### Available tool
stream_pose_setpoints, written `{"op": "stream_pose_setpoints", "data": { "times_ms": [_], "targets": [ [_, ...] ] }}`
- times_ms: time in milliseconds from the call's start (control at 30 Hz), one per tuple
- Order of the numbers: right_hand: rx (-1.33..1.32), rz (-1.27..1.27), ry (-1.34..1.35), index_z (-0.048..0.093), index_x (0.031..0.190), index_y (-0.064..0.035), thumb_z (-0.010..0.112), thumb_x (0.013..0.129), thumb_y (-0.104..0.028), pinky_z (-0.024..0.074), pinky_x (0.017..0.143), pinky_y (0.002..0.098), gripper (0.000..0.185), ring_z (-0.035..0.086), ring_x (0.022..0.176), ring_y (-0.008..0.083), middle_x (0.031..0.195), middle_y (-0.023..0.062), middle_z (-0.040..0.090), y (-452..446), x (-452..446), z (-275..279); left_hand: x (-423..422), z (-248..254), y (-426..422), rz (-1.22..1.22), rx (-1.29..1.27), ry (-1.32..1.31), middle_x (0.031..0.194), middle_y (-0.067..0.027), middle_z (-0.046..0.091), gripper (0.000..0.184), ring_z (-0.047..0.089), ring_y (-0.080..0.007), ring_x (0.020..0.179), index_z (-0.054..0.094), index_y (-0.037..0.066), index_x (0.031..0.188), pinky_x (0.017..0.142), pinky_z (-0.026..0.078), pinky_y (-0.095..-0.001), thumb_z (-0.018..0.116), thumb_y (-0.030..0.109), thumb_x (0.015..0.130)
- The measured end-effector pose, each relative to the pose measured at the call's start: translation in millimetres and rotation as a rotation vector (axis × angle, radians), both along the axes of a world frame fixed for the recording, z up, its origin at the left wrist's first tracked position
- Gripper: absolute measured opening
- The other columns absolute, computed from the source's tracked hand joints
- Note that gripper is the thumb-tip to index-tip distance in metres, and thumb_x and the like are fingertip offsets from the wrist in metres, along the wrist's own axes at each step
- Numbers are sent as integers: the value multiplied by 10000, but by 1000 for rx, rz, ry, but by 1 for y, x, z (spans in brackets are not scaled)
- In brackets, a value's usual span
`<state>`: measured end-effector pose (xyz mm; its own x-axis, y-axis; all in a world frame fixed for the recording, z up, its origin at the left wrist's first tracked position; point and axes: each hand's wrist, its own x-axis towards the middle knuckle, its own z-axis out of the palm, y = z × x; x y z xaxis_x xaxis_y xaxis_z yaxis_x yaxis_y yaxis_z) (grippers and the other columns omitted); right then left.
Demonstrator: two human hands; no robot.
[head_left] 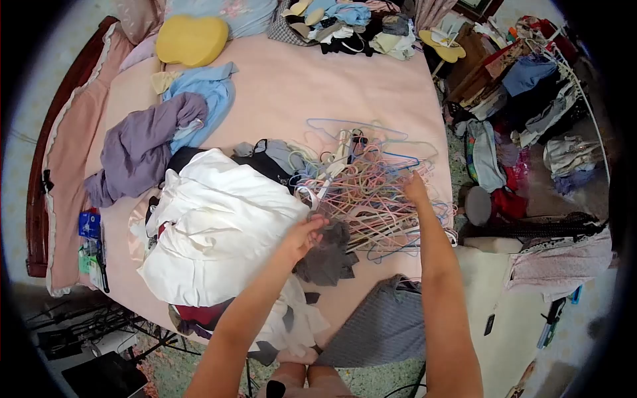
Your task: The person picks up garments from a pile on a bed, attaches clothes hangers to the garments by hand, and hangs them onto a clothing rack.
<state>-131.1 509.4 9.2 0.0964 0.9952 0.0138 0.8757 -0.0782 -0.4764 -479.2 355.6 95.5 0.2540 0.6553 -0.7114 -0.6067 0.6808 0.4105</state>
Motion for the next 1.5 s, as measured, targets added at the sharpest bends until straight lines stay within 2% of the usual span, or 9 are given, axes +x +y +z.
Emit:
{"op": "stream_pose_setpoints", "data": {
  "times_ms": [167,233,333,500,867,1133,1233,1367,1500],
  "targets": [
    [-267,15,183,544,1061,15,611,756,-240,456,674,304,403,579,780,206,887,135,601,7,-3,0,-7,-2,11,38,-23,12,955,-19,617,234,467,-31,518,519,97,1040,552,449,-213,588,103,816],
    [-337,127,397,621,924,-18,629,767,-272,378,514,227,299,476,571,85,679,9,561,6,-15,14,-5,-2,15,48,-24,5,953,-16,617,223,468,-30,516,521,100,1034,553,450,-213,581,104,820],
    [-545,167,627,639,842,-48,616,792,-262,283,449,200,221,351,488,35,579,-50,481,-11,-51,76,1,-4,16,53,-41,0,948,-10,618,200,465,-26,509,523,104,1023,553,453,-215,568,105,828],
    [-450,212,708,609,726,-32,609,806,-213,358,539,200,198,444,608,35,631,-31,540,-36,-65,124,8,-3,13,43,-53,0,955,-8,624,213,441,-36,548,537,109,1007,614,420,-221,588,88,802],
    [-435,71,1149,583,877,-66,547,852,-196,497,626,246,137,570,766,82,848,27,606,-98,4,200,6,39,-15,9,0,-78,942,0,624,213,474,-51,597,554,109,997,623,438,-224,608,93,793],
    [-524,424,1226,610,869,-56,563,843,-171,423,745,222,128,520,876,91,943,7,569,-195,-92,237,45,138,-56,-53,183,-200,934,-29,607,183,543,-94,678,556,83,985,644,467,-246,592,107,807],
    [-517,455,1274,608,864,-46,558,847,-161,392,785,218,127,499,878,74,952,-8,562,-212,-104,263,50,180,-73,-127,277,-172,849,-27,597,241,564,-114,675,534,38,1080,666,500,-251,522,119,853],
    [-564,568,1251,588,875,-32,528,866,-166,435,689,222,147,538,737,95,819,24,586,-228,-90,306,40,209,-81,-231,431,-230,1048,-97,584,313,607,-163,769,460,25,1165,703,511,-277,476,138,873],
    [-319,530,1058,583,858,-22,522,866,-160,442,602,225,151,546,645,106,732,38,585,-240,-62,360,9,244,-84,-281,511,-148,1115,-130,559,366,595,-186,839,424,23,1199,755,491,-320,448,202,881]
  ]
}}
